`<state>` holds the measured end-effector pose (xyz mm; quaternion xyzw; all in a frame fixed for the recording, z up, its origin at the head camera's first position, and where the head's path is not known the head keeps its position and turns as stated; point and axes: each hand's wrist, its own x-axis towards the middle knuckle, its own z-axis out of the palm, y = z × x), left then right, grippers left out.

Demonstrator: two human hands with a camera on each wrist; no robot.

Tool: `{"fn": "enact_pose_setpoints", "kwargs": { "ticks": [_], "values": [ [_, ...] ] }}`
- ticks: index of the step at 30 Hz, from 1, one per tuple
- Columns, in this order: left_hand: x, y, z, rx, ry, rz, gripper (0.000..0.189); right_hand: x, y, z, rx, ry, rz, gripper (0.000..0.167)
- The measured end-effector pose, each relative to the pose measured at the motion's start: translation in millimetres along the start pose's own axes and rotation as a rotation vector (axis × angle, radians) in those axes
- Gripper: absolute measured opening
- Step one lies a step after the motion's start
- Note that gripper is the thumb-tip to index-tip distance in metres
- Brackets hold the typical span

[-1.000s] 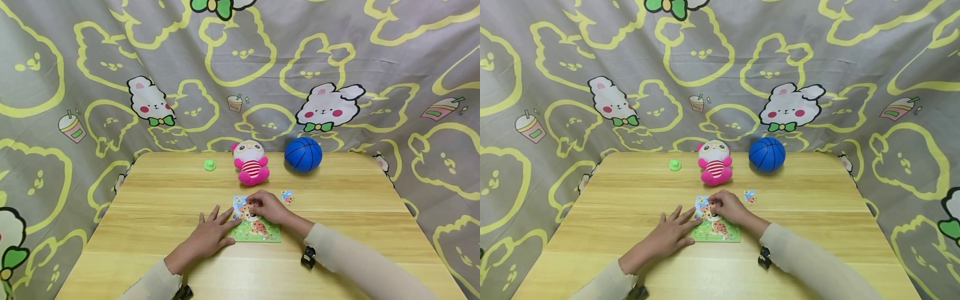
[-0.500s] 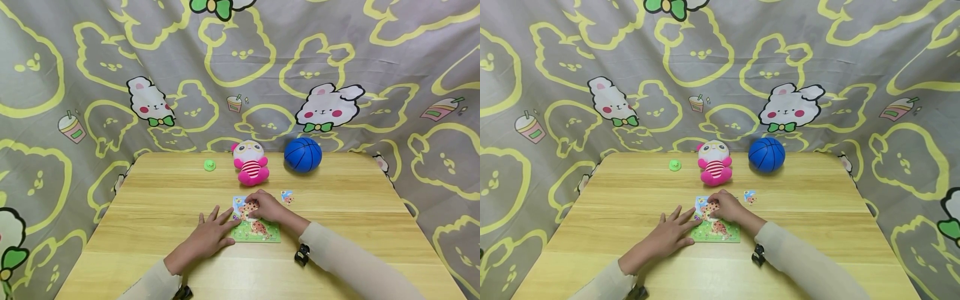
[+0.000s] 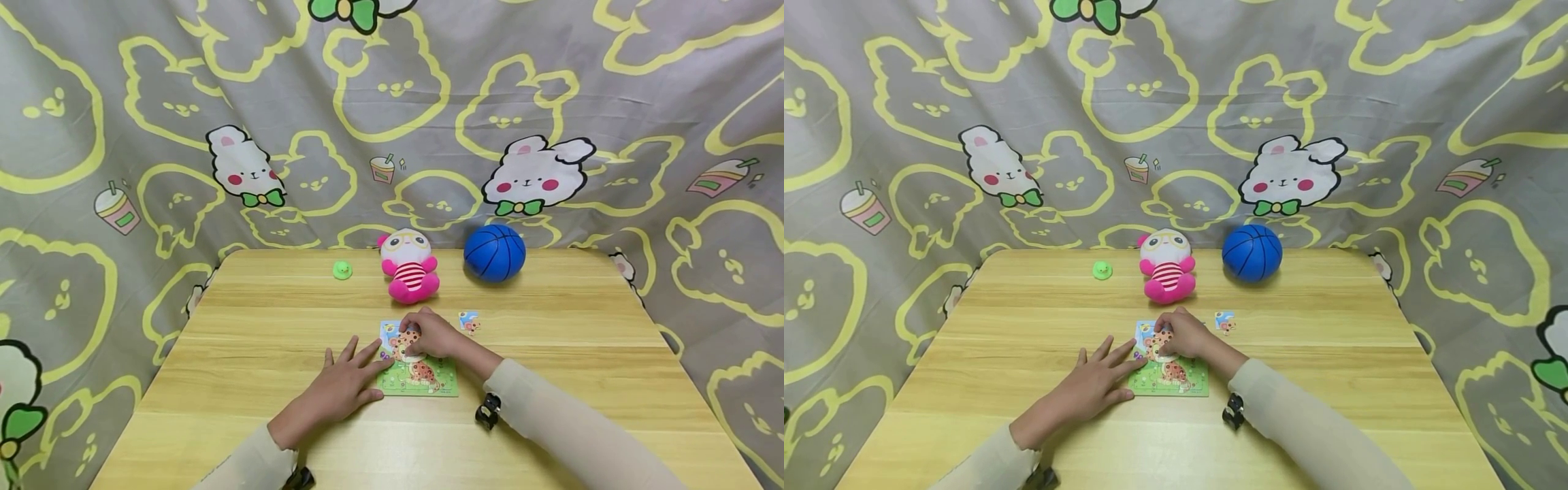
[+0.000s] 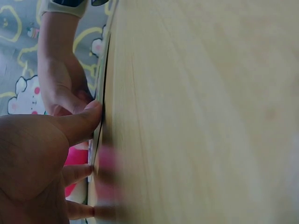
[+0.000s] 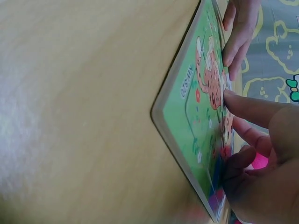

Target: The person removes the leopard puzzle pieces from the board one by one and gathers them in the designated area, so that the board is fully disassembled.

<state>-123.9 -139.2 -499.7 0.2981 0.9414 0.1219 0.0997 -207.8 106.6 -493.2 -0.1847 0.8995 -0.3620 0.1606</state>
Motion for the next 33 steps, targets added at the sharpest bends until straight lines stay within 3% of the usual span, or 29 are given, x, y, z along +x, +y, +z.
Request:
{"fn": "enact_pose_setpoints", "kwargs": {
  "ticks": [7, 13, 18, 22, 33],
  "values": [
    [0.5, 0.1, 0.1, -0.002, -0.002, -0.002, 0.061, -0.4, -1.4, 0.0, -0.008, 0.014, 0.012, 0.035],
    [0.0, 0.4, 0.2, -0.002, 0.000, -0.003, 0.061, -2.6, -0.7, 0.6, -0.018, 0.018, -0.028, 0.028],
    [0.6, -0.9, 1.6, 0.003, 0.001, -0.005, 0.061, -5.0, -2.5, -0.6, -0.036, 0.013, -0.065, 0.035],
    [1.1, -1.5, 2.5, 0.004, 0.004, -0.003, 0.061, -5.4, -3.4, -1.6, -0.047, -0.002, -0.055, 0.041],
    [0.8, -0.7, 1.3, -0.010, -0.002, -0.005, 0.061, -2.7, -3.3, 0.0, -0.026, 0.003, -0.035, 0.036]
  ]
}}
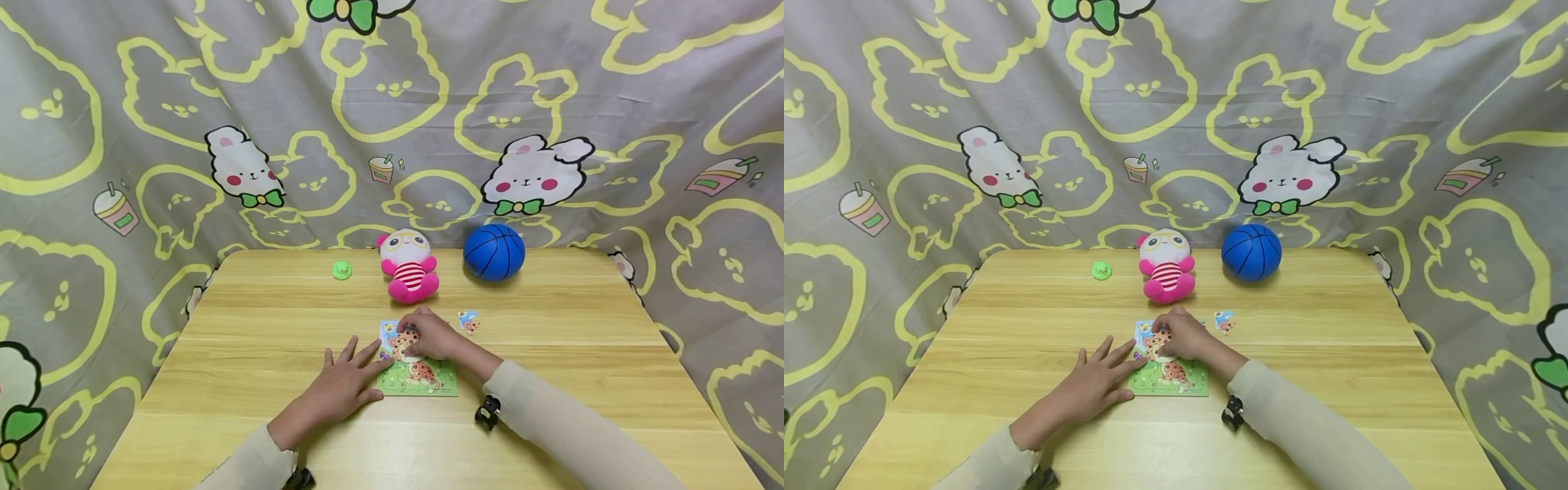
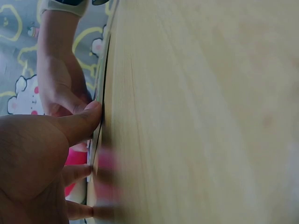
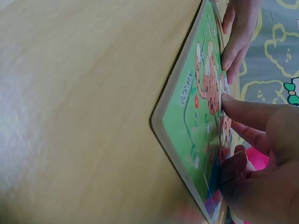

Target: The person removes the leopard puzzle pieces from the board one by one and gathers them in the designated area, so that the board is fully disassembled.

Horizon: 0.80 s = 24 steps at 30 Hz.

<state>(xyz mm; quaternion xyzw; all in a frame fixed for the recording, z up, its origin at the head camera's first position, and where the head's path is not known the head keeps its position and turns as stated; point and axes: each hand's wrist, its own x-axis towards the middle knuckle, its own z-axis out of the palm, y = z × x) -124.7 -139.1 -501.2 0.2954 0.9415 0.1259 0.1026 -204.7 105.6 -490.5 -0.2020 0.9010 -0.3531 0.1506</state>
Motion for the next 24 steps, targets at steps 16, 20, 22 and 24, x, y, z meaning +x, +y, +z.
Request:
{"fn": "enact_pose_setpoints", "kwargs": {
  "ticks": [16, 20, 22, 24],
  "values": [
    [-0.4, 0.2, -0.1, 0.000, 0.002, -0.001, 0.061, 0.4, 6.5, 0.7, -0.063, 0.041, -0.086, 0.045],
    [-0.3, 0.5, -0.4, 0.009, 0.003, 0.002, 0.061, -1.4, 7.9, 0.4, -0.085, 0.063, -0.116, 0.046],
    [-0.1, 0.6, -0.4, 0.013, 0.003, 0.004, 0.061, -2.1, 9.2, 0.5, -0.106, 0.077, -0.129, 0.046],
    [-0.1, 0.9, -0.6, 0.013, 0.003, 0.005, 0.061, -2.6, 10.6, 0.9, -0.133, 0.090, -0.137, 0.046]
  ]
}}
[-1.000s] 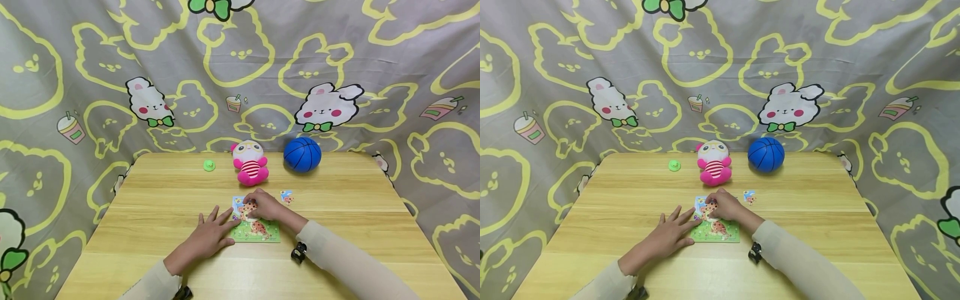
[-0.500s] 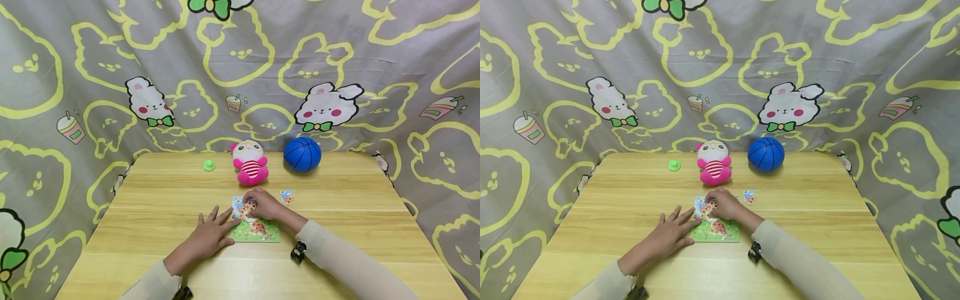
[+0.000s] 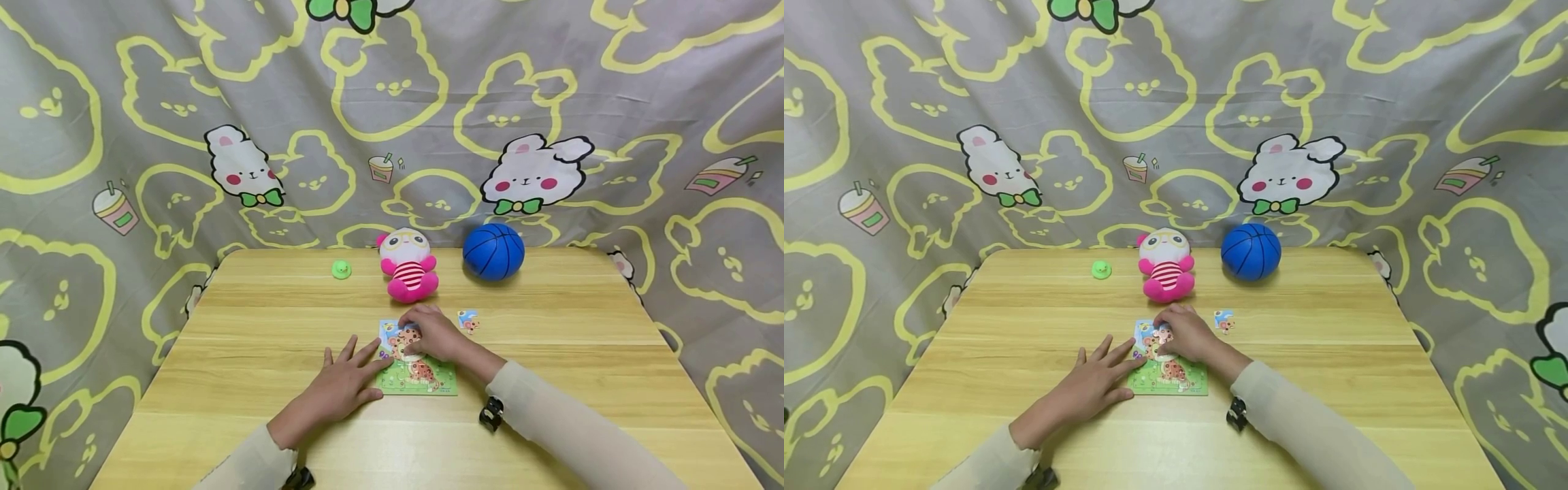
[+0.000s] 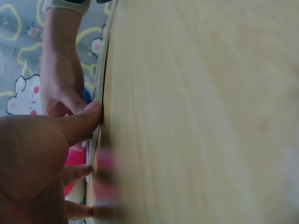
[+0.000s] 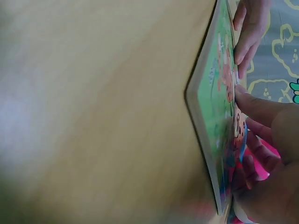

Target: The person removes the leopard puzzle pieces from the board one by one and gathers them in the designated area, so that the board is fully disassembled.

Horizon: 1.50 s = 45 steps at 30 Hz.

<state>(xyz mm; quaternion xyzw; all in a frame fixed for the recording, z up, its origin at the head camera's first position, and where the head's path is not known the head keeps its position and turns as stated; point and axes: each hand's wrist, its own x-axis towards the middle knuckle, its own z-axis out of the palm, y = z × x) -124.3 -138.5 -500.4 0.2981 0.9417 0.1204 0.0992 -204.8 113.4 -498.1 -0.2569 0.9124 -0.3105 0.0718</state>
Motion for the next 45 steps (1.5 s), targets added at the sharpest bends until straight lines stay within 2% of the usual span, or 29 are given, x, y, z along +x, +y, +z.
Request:
{"fn": "enact_pose_setpoints", "kwargs": {
  "ticks": [4, 11, 21, 30, 35, 39, 42, 45],
  "values": [
    [0.1, 0.3, -0.6, -0.003, -0.001, -0.003, 0.060, -1.0, 1.1, 1.2, -0.033, 0.022, -0.018, 0.048],
    [-0.3, 0.7, -0.5, -0.003, 0.003, -0.003, 0.061, -3.1, 0.3, -1.0, -0.014, 0.035, 0.003, 0.052],
    [0.2, 0.5, 0.1, 0.002, 0.004, -0.003, 0.060, -3.6, 4.3, -10.6, 0.105, 0.052, 0.015, 0.023],
    [2.3, 2.4, -5.4, 0.007, -0.028, -0.007, 0.062, -2.8, 11.1, -9.1, 0.182, 0.034, 0.059, 0.021],
    [5.4, 11.1, -12.3, 0.023, -0.036, -0.006, 0.063, -3.3, 14.8, -5.5, 0.190, 0.052, 0.071, 0.022],
    [8.8, 26.3, -14.5, 0.071, -0.033, 0.054, 0.071, -3.9, 15.8, -4.5, 0.202, 0.061, 0.087, 0.022],
    [11.6, 37.4, -10.9, 0.094, -0.059, 0.120, 0.079, -4.2, 16.0, -4.4, 0.211, 0.064, 0.098, 0.022],
    [14.1, 44.4, -5.0, 0.107, -0.088, 0.158, 0.082, -4.6, 16.0, -4.3, 0.220, 0.066, 0.103, 0.022]
  ]
}}
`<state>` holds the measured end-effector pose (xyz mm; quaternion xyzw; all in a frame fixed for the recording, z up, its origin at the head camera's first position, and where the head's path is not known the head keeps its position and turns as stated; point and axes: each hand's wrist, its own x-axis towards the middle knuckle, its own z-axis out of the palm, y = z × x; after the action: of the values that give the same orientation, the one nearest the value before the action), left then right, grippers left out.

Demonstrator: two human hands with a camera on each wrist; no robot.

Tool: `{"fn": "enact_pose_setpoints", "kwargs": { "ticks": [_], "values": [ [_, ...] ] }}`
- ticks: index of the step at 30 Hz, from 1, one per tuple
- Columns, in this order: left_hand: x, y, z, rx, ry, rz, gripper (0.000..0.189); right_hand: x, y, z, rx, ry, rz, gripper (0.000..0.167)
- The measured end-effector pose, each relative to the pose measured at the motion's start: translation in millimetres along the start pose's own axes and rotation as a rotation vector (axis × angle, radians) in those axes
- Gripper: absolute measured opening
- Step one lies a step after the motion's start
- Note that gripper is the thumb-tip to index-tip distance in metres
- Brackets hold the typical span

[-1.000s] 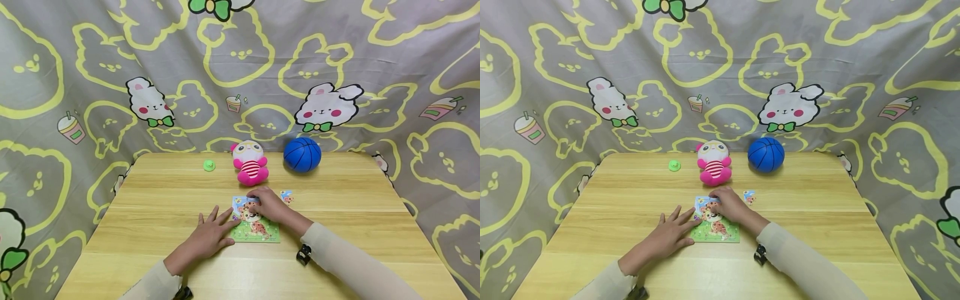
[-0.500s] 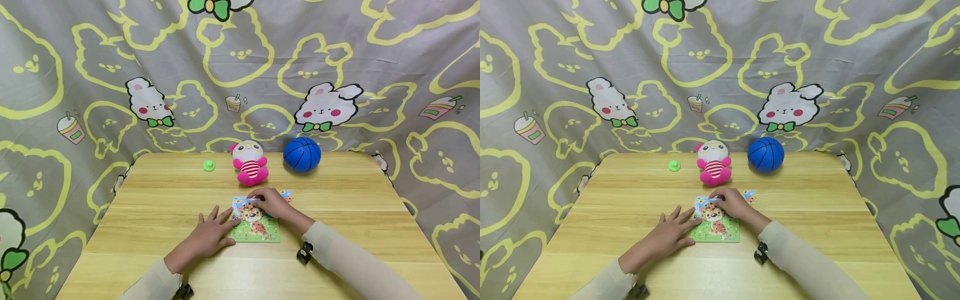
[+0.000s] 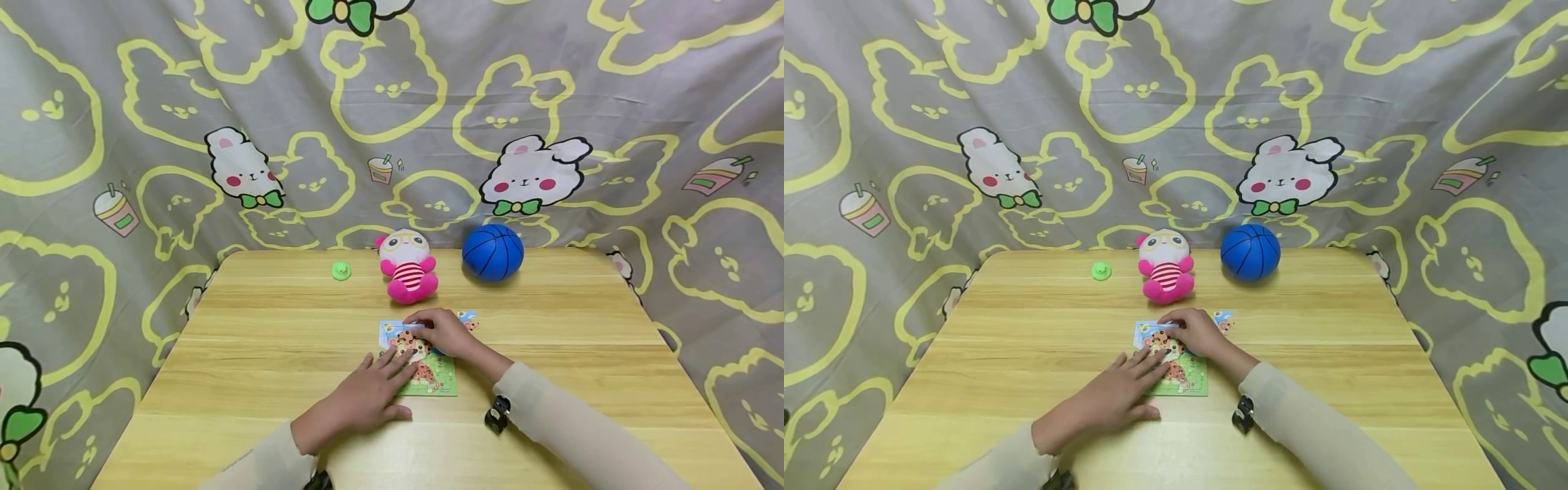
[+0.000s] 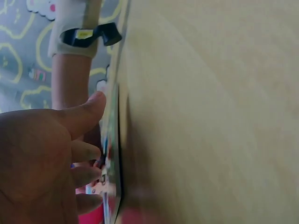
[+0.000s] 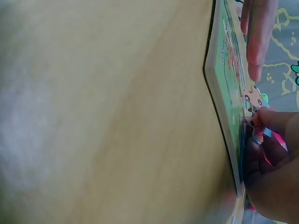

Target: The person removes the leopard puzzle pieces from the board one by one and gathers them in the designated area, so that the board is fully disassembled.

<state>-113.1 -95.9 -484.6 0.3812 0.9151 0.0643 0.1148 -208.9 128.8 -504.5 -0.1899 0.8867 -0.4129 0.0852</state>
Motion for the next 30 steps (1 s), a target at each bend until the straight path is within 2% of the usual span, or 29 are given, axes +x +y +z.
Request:
{"fn": "enact_pose_setpoints", "kwargs": {
  "ticks": [7, 18, 26, 30],
  "values": [
    [2.8, 3.0, 10.4, 0.034, -0.027, 0.006, 0.086, 0.1, 0.5, 0.6, 0.022, 0.000, -0.002, 0.021],
    [3.6, 3.8, 7.8, 0.028, -0.038, -0.007, 0.085, 0.6, 1.2, -0.7, 0.066, 0.008, 0.011, 0.022],
    [4.3, 5.9, 5.1, 0.035, -0.056, -0.017, 0.085, 2.4, 2.5, -8.5, 0.282, 0.039, 0.095, 0.025],
    [4.9, 5.4, 6.3, 0.041, -0.060, -0.017, 0.085, 1.4, 2.4, -10.3, 0.268, 0.013, 0.111, 0.024]
  ]
}}
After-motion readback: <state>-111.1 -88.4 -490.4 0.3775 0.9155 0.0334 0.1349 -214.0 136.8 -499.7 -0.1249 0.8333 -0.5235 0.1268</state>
